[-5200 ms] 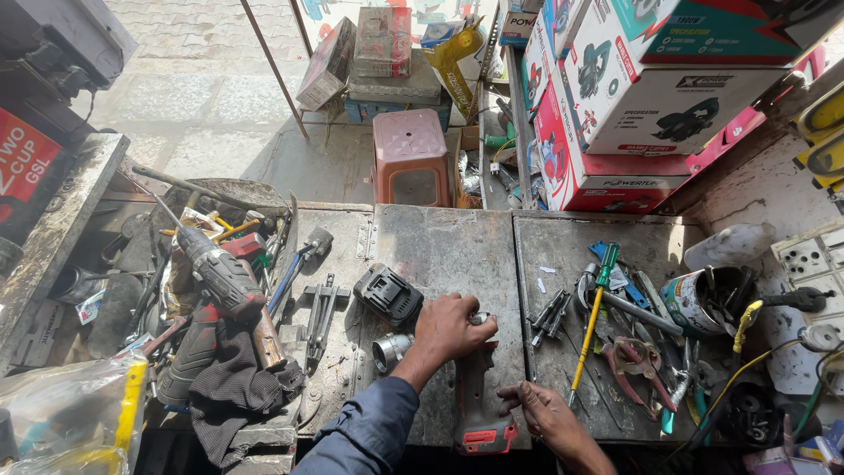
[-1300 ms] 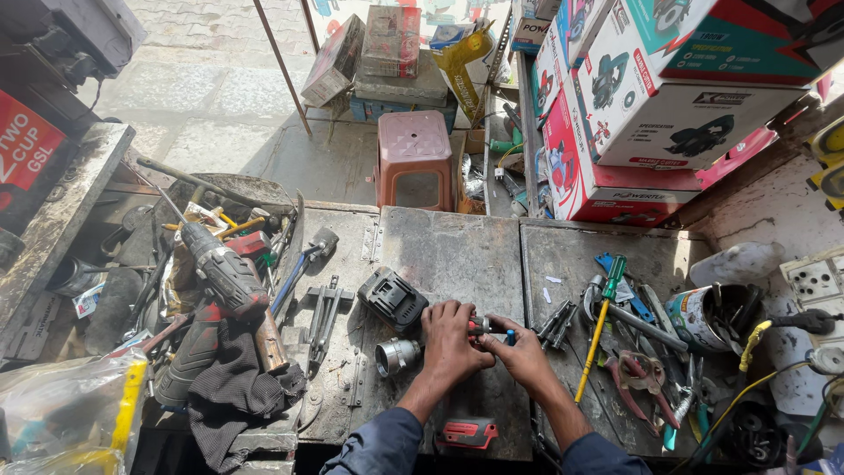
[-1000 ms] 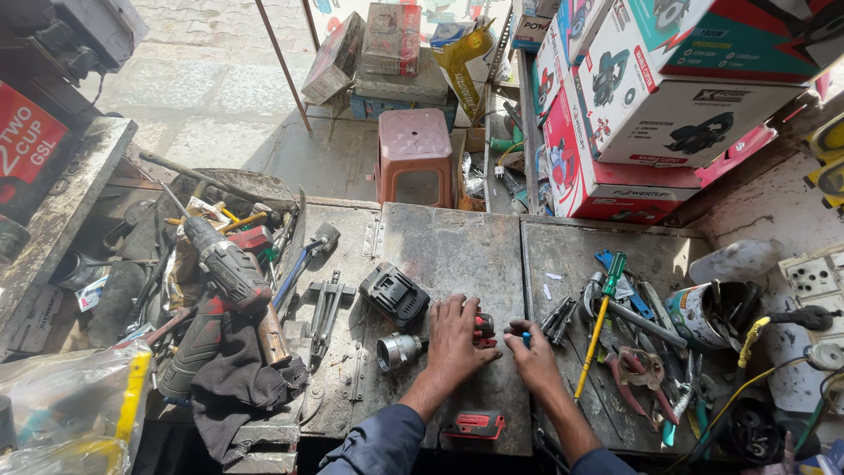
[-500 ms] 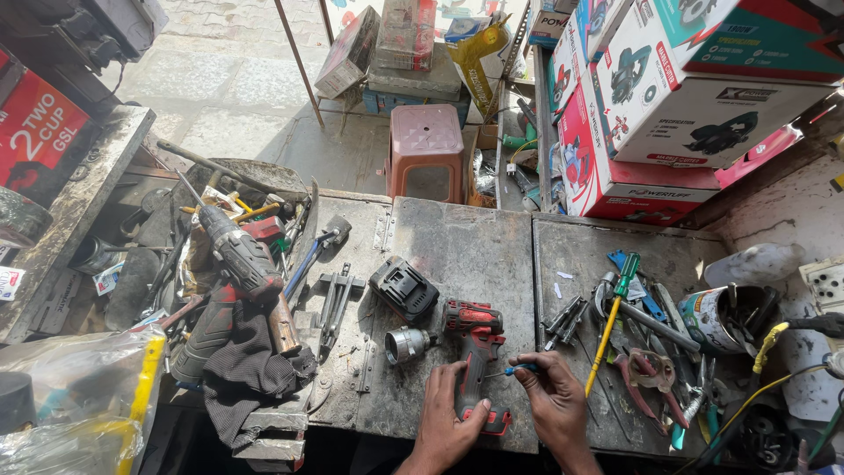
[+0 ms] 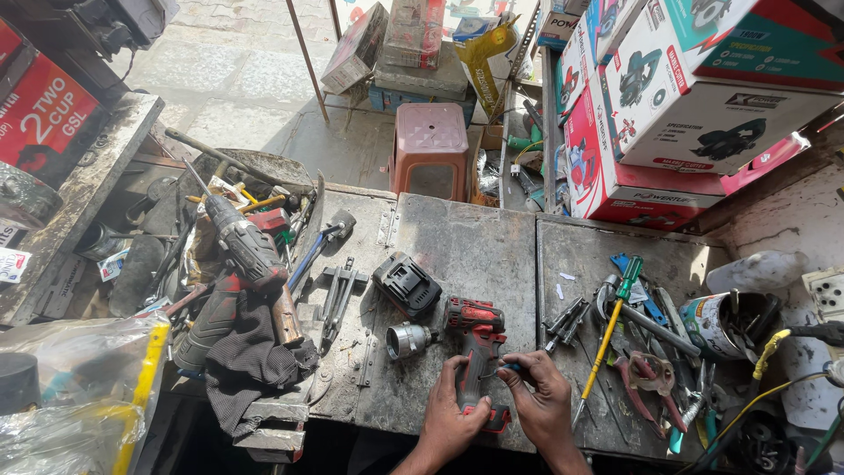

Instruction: The person works at a cluttered workbench disassembling and reassembling a red cordless drill, using a small hex key to loosen and tighten its chuck and handling the drill body, a metal socket, and a battery pack while fitting parts back together.

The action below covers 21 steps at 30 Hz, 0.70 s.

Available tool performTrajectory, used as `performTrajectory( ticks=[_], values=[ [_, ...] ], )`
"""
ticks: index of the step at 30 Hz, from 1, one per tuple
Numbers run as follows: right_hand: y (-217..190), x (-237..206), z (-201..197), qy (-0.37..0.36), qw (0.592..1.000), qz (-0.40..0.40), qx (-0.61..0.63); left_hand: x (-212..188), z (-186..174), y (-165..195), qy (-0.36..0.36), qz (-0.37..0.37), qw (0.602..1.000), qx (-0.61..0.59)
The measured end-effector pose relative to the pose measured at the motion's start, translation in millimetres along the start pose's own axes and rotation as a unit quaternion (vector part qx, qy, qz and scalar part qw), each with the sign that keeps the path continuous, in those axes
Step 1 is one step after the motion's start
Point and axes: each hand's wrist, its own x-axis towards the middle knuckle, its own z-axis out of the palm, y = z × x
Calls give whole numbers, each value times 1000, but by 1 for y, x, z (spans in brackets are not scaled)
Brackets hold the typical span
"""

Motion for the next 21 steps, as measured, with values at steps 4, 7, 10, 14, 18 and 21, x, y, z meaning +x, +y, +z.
performTrajectory(
  ticks=[4,7,10,14,18,21],
  values=[
    [-15,7,-2,-27,993,-55,-96,1,1,-4,-12,-2,1000,-11],
    [-26,11,-4,-46,986,-71,-144,4,3,-9,-25,-20,998,-49],
    [-33,13,-3,-59,981,-93,-158,13,2,-12,-44,-48,992,-110],
    [-36,11,2,-59,984,-83,-145,21,4,-13,-53,-103,985,-128],
    [-34,10,5,-86,985,-106,-110,22,4,-13,-75,-157,974,-144],
    [-30,12,4,-84,982,-108,-129,21,4,-13,-65,-145,979,-124]
  ],
)
